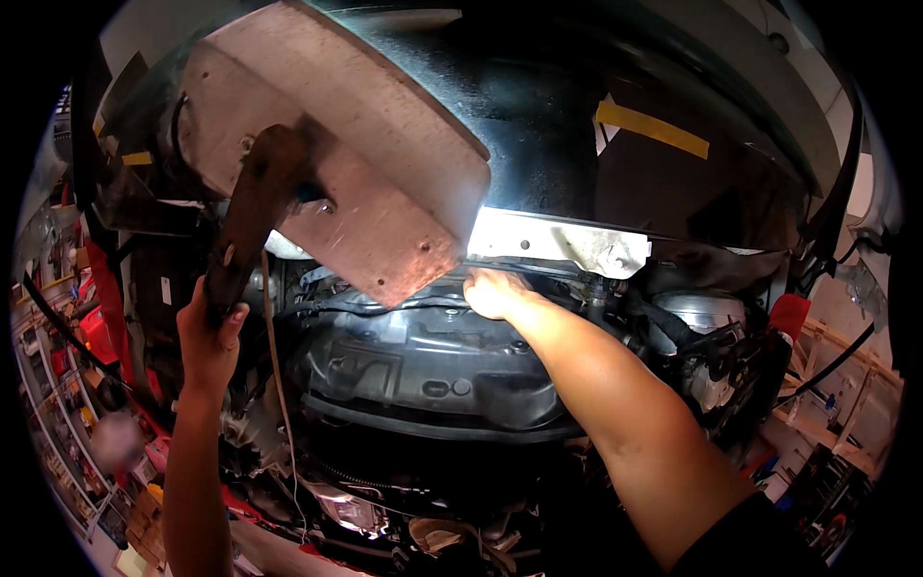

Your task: The person positions and secures a black plastic cowl panel across the base of a vehicle's windshield, fitting it over engine components and around structural braces by hand.

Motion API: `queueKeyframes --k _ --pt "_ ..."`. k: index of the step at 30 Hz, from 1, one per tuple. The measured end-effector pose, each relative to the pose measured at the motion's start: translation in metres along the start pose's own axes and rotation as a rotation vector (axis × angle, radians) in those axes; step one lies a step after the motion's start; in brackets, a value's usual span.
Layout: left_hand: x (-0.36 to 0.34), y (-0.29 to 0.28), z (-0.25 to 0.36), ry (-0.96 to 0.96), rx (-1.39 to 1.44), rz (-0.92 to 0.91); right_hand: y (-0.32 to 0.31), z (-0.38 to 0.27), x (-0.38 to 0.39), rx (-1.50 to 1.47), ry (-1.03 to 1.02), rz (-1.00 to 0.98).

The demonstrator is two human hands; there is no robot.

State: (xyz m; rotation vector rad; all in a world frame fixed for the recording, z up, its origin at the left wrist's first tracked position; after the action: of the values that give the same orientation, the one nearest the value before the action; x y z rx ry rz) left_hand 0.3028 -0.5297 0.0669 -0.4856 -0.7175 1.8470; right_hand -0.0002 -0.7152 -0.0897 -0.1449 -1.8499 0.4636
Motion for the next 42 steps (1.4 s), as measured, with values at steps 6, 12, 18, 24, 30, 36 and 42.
queueKeyframes --k 6,12,18,24,30,36,42 --pt "0.003 -0.003 0.001 0.058 0.102 0.023 0.024 0.014 -0.021 -0.01 0.01 0.011" --pt "0.074 -0.036 0.014 -0.058 -0.131 0.185 -0.007 -0.027 0.101 0.072 -0.232 -0.057" --pt "0.212 -0.061 -0.002 -0.199 -0.149 0.545 0.041 -0.058 0.2 0.846 -0.497 0.216" --pt "0.237 -0.063 -0.003 -0.375 0.265 0.667 0.014 -0.028 0.205 0.933 -0.597 0.507" --pt "0.247 -0.055 0.012 -0.363 0.272 0.586 -0.017 -0.019 0.202 0.837 -0.587 0.428" --pt "0.265 -0.04 0.008 -0.387 0.24 0.601 0.013 -0.043 0.174 0.871 -0.582 0.514" --pt "0.242 -0.039 0.022 -0.445 0.205 0.608 0.018 -0.023 0.196 0.65 -0.516 0.359"
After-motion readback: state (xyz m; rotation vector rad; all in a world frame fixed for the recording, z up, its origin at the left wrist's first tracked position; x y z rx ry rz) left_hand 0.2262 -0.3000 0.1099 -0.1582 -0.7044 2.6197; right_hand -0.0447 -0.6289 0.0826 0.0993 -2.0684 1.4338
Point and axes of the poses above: each hand's wrist, its own x-axis away from the middle knuckle, its own y-axis out of the palm, z = x × y, the point moved 2 cm from there along -x, towards the middle knuckle, and after that the axes turned 9 degrees about y, right-handed, at the moved point
